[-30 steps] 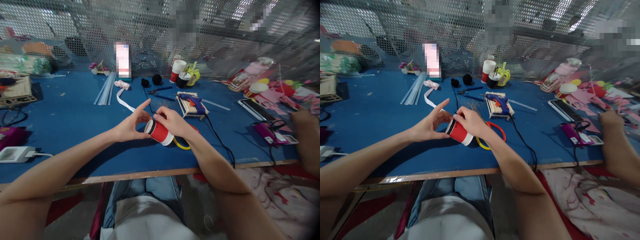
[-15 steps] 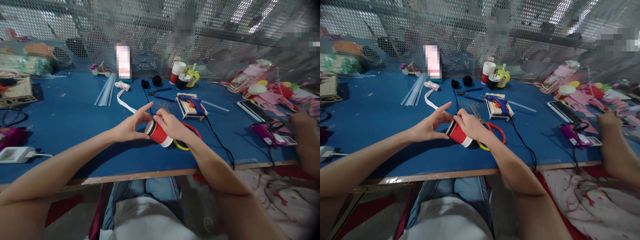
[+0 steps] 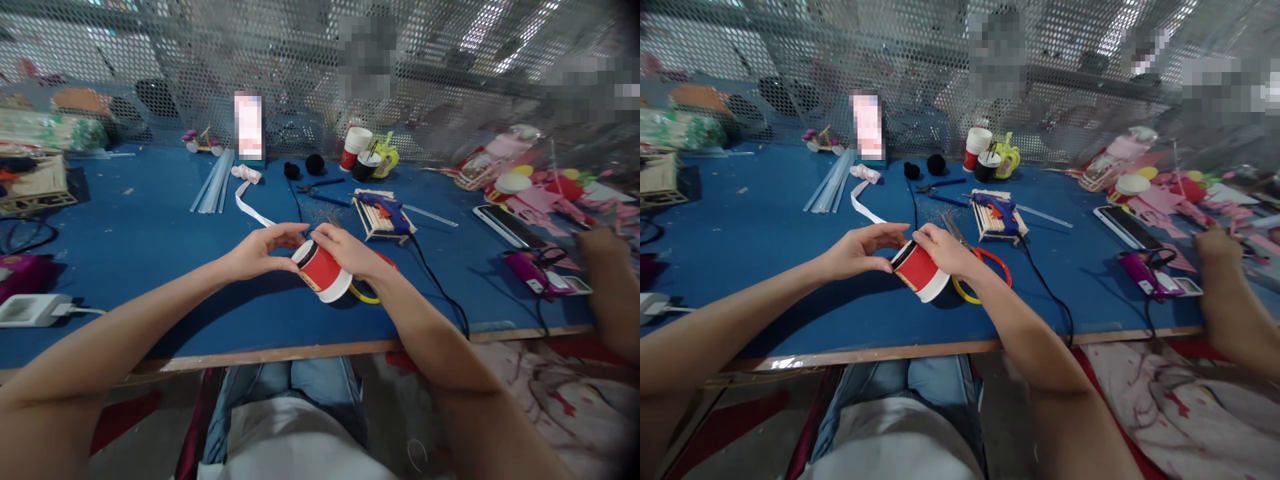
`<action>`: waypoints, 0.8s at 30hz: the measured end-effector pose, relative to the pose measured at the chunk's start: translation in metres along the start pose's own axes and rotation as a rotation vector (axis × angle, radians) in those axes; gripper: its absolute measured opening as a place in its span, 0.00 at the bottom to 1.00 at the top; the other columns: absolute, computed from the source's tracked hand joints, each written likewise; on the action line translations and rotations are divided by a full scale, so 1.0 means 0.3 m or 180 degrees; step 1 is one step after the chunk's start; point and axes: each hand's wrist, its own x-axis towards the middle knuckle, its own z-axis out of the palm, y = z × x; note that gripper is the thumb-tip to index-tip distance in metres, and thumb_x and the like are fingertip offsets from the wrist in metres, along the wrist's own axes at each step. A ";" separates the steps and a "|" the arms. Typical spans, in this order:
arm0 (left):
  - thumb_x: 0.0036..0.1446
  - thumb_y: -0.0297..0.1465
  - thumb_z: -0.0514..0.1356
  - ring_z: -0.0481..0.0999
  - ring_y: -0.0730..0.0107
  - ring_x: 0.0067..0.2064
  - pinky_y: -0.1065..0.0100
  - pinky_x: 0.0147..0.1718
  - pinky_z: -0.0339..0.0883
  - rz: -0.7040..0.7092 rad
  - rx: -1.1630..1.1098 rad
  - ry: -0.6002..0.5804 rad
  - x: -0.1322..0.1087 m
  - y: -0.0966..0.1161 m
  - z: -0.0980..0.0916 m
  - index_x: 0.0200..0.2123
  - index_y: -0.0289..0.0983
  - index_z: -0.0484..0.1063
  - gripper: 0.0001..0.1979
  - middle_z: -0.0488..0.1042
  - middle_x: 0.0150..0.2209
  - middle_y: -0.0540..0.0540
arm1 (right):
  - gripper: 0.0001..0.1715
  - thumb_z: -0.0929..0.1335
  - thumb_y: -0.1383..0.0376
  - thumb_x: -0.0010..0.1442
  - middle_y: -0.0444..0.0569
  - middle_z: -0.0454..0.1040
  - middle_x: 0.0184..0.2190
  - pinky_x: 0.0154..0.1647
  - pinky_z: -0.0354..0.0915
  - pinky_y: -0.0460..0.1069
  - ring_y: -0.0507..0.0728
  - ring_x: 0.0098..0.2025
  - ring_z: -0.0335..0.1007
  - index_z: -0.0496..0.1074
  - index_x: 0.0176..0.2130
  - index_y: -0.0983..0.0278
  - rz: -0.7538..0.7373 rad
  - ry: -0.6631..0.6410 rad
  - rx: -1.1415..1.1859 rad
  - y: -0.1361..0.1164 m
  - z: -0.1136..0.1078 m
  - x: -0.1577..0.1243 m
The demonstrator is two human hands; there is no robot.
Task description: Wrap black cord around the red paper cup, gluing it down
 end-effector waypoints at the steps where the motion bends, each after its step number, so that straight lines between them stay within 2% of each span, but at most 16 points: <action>1: 0.47 0.33 0.69 0.75 0.65 0.46 0.57 0.51 0.68 -0.0036 -0.0044 0.0002 -0.001 0.005 0.001 0.56 0.40 0.66 0.32 0.76 0.44 0.42 | 0.16 0.60 0.53 0.63 0.41 0.64 0.25 0.28 0.58 0.47 0.51 0.27 0.63 0.61 0.31 0.62 0.0104 -0.0053 0.0176 -0.001 0.002 0.000; 5: 0.55 0.36 0.63 0.76 0.64 0.45 0.60 0.46 0.70 -0.0199 -0.0080 0.0017 -0.003 0.028 0.008 0.54 0.36 0.68 0.24 0.77 0.45 0.40 | 0.16 0.61 0.53 0.63 0.40 0.62 0.23 0.25 0.57 0.46 0.49 0.24 0.61 0.60 0.30 0.62 0.0178 -0.0056 0.0369 -0.004 0.009 -0.002; 11: 0.56 0.36 0.62 0.76 0.63 0.46 0.60 0.47 0.70 -0.0355 0.0078 0.0014 -0.005 0.042 0.019 0.53 0.35 0.68 0.23 0.77 0.46 0.39 | 0.15 0.60 0.54 0.63 0.41 0.63 0.24 0.27 0.56 0.46 0.50 0.26 0.60 0.61 0.30 0.62 0.0032 0.0087 -0.0025 -0.006 0.012 -0.009; 17: 0.55 0.37 0.63 0.75 0.61 0.47 0.59 0.48 0.70 -0.0381 0.0258 0.0029 -0.005 0.050 0.019 0.55 0.35 0.66 0.25 0.75 0.48 0.38 | 0.15 0.59 0.54 0.64 0.43 0.64 0.27 0.32 0.56 0.49 0.52 0.30 0.61 0.60 0.32 0.62 -0.0324 0.0393 -0.0473 -0.007 0.015 -0.012; 24: 0.49 0.43 0.65 0.76 0.60 0.41 0.58 0.41 0.71 -0.0896 0.0765 0.0098 -0.004 0.066 0.034 0.56 0.32 0.63 0.34 0.75 0.43 0.38 | 0.12 0.56 0.55 0.65 0.45 0.66 0.26 0.32 0.55 0.50 0.55 0.30 0.62 0.55 0.34 0.60 -0.0491 0.0659 -0.1078 -0.015 0.036 -0.033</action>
